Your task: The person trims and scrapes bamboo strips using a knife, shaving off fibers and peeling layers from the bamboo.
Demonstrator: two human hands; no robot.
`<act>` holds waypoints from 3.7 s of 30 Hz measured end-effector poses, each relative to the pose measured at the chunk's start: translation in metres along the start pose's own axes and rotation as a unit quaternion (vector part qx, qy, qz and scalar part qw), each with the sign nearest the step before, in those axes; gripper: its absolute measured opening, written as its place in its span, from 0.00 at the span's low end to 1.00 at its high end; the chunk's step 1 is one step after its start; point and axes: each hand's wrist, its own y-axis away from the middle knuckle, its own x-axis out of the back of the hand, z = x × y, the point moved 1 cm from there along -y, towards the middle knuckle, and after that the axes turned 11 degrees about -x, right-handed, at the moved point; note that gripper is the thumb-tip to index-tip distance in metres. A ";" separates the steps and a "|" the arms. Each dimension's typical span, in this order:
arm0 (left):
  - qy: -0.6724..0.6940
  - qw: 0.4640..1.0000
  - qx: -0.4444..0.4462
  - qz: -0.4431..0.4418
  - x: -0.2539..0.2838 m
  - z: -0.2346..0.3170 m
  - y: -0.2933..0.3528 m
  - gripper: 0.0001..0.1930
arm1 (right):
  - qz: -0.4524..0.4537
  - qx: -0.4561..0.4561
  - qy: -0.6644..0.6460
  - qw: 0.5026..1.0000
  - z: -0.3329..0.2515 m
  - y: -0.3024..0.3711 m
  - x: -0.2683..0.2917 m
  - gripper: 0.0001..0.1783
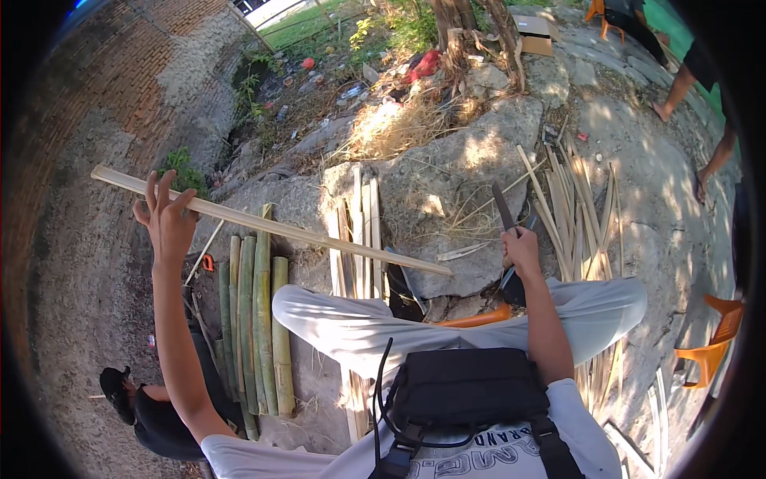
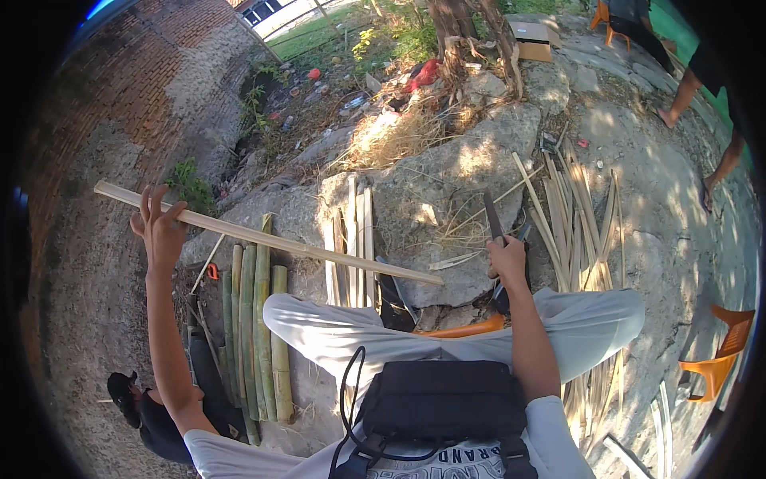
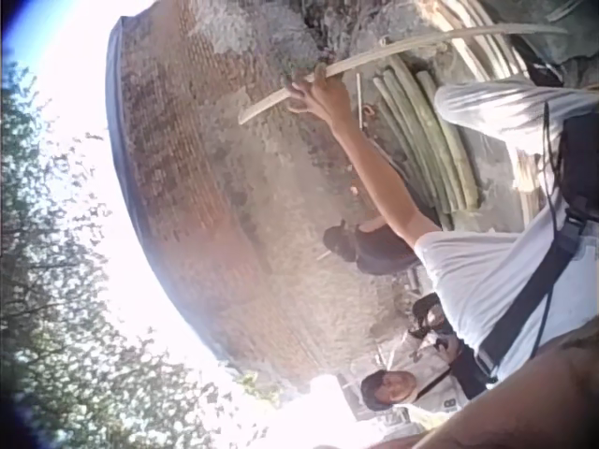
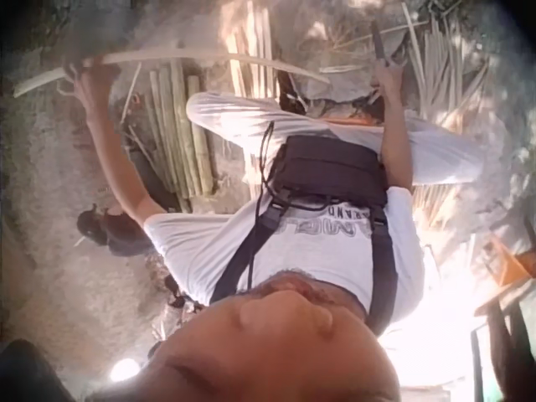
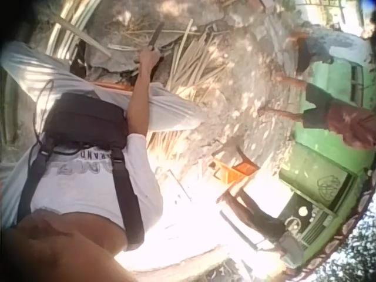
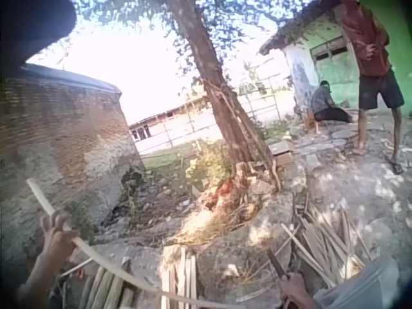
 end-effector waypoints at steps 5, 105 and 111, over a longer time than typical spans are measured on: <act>0.061 0.989 0.086 0.107 -0.023 0.012 0.011 0.21 | -0.012 -0.018 -0.002 1.000 -0.003 0.005 -0.002 0.06; 0.603 0.377 0.463 0.529 0.001 0.023 -0.047 0.09 | -0.140 0.113 0.245 0.953 -0.104 0.095 -0.088 0.43; 0.644 0.375 0.423 0.516 0.022 0.043 -0.062 0.10 | -0.233 0.317 0.092 0.915 -0.173 0.154 -0.208 0.55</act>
